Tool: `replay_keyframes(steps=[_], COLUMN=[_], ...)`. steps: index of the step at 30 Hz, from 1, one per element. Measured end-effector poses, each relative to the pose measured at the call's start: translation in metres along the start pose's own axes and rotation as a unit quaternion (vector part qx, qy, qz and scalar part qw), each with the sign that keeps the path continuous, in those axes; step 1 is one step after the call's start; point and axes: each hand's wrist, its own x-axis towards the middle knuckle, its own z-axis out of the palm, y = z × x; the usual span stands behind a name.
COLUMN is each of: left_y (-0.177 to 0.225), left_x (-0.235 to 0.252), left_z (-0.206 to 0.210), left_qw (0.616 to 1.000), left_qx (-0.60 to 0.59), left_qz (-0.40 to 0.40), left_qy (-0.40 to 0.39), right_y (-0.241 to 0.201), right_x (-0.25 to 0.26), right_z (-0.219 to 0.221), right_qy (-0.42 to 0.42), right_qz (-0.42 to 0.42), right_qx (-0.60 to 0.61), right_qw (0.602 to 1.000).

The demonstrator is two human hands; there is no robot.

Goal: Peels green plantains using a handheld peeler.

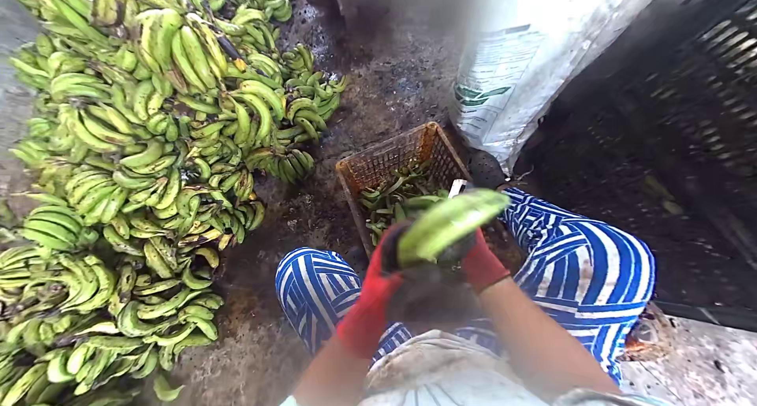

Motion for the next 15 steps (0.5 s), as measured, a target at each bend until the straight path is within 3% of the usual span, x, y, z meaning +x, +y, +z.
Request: replay_keyframes(steps=[1,3,4,6,8,12,15], left_y=[0.009,0.026,0.032,0.039,0.037,0.019,0.008], left_x=[0.013,0.042,0.053,0.068,0.077,0.081,0.077], left_z=[-0.013,-0.036,-0.044,-0.054,-0.055,-0.042,-0.032], left_qw=[0.999,0.994,0.990,0.981,0.974,0.969,0.959], left_qx=[0.004,0.035,0.051,0.066,0.064,0.082,0.167], left_qz=[-0.017,-0.032,-0.018,-0.002,0.013,0.060,0.096], left_qy=[0.033,0.098,0.128,0.184,0.217,0.226,0.208], right_y=[0.009,0.016,0.012,0.002,-0.001,-0.016,-0.055], right_x=[0.011,0.013,0.006,-0.019,-0.034,-0.064,-0.088], right_z=[-0.008,-0.013,-0.011,-0.004,-0.003,0.021,0.058], right_qy=[-0.041,-0.021,0.026,0.097,0.083,-0.066,-0.160], right_qz=[0.004,0.014,0.008,-0.021,-0.065,-0.115,-0.375], right_qx=[-0.003,-0.088,-0.200,-0.400,-0.482,-0.472,-0.284], right_qw=[0.999,0.996,0.979,0.911,0.870,0.871,0.868])
